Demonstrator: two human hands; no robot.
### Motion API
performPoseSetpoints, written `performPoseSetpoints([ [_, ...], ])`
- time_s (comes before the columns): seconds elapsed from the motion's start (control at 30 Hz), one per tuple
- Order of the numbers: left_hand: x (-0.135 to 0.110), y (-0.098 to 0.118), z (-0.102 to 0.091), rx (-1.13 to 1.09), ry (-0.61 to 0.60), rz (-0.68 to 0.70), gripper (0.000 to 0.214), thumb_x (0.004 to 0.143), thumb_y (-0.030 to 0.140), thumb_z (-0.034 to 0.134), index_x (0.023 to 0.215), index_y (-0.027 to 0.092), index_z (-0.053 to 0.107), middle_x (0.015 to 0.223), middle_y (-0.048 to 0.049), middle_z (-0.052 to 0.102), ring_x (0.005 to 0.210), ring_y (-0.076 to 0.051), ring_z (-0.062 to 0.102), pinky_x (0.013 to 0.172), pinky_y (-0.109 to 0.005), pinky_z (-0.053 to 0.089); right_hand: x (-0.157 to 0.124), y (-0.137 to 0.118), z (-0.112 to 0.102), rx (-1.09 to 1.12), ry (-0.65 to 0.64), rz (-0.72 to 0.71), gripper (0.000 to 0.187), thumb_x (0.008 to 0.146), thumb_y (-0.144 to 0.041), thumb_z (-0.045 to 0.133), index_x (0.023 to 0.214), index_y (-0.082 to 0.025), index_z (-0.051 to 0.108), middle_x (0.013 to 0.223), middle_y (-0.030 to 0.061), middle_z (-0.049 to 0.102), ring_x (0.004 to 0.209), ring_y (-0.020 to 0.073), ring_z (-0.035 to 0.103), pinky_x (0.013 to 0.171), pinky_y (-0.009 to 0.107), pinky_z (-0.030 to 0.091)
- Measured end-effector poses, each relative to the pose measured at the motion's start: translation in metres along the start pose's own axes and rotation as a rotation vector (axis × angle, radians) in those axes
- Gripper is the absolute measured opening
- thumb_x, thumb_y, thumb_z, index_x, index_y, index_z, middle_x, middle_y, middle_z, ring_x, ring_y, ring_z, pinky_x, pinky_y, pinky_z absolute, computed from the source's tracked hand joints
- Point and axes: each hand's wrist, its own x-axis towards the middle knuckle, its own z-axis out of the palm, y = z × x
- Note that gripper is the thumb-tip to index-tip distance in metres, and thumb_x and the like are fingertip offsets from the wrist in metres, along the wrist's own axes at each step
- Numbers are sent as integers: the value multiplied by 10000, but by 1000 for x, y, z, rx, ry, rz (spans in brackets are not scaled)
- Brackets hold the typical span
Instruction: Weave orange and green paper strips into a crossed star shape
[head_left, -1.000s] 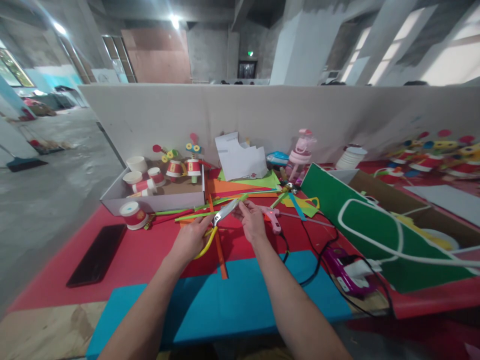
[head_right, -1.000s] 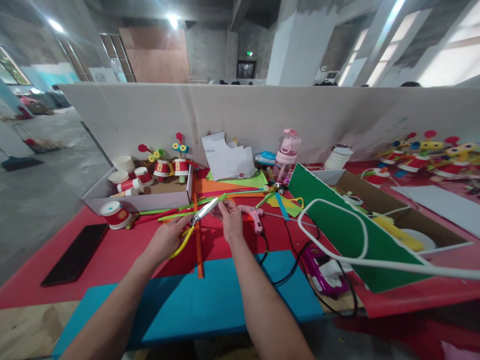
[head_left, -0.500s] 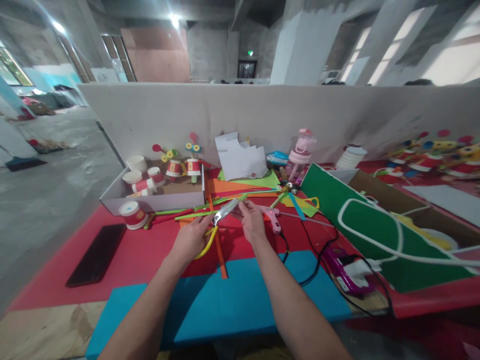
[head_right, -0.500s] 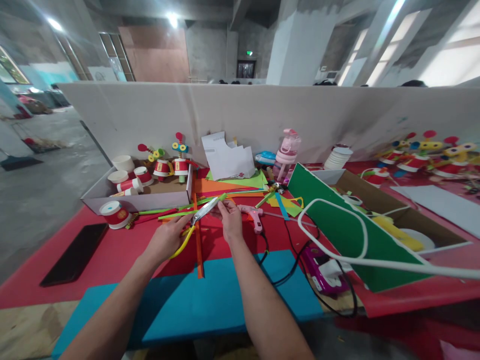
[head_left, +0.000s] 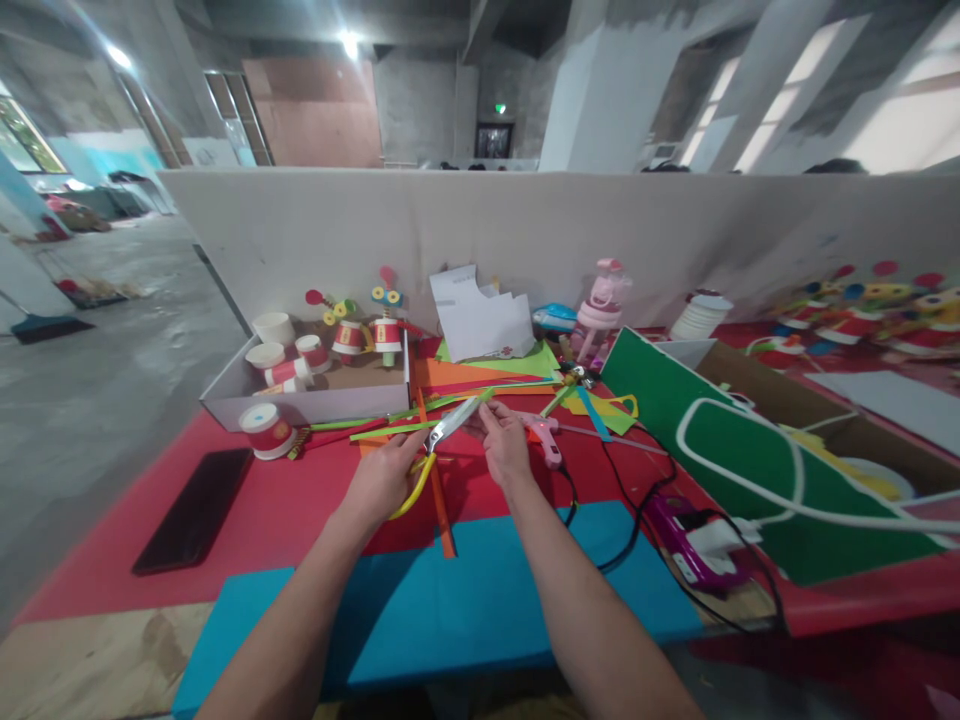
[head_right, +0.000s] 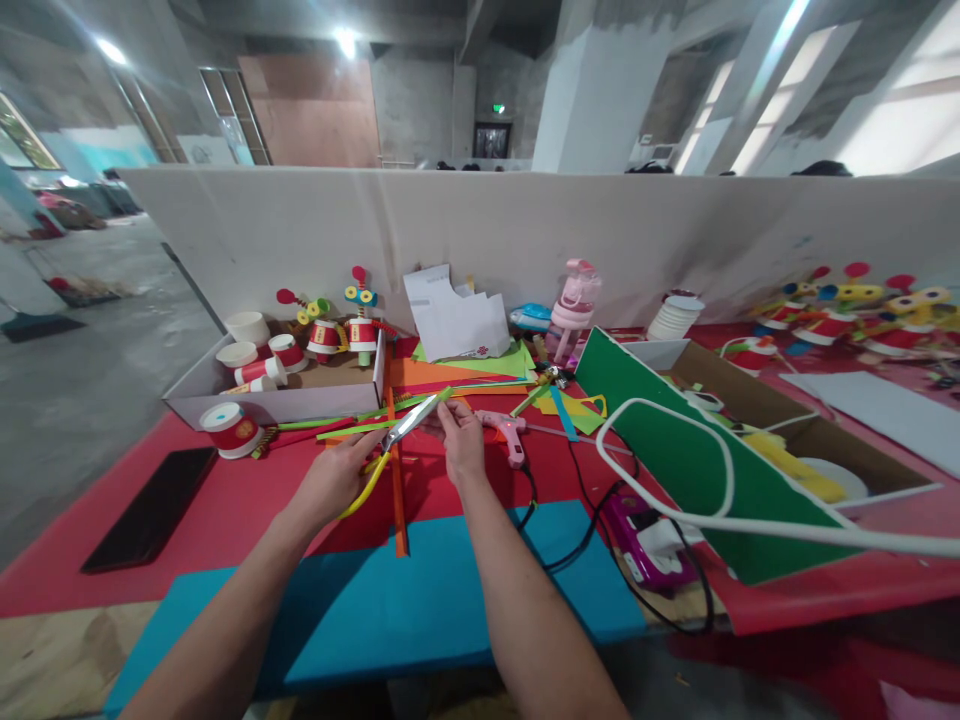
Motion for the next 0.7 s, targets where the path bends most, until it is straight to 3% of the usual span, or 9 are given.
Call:
performPoseSetpoints([
  [0.7,0,-3,2,-93,9,56,449,865,176,426,1311,185,479,1047,-140,641,833,-215,635,690,-275,485,-2,-3,2,24,-5,29,324,618,-419,795,754,-205,595,682,-36,681,593,128,655,651,294,582],
])
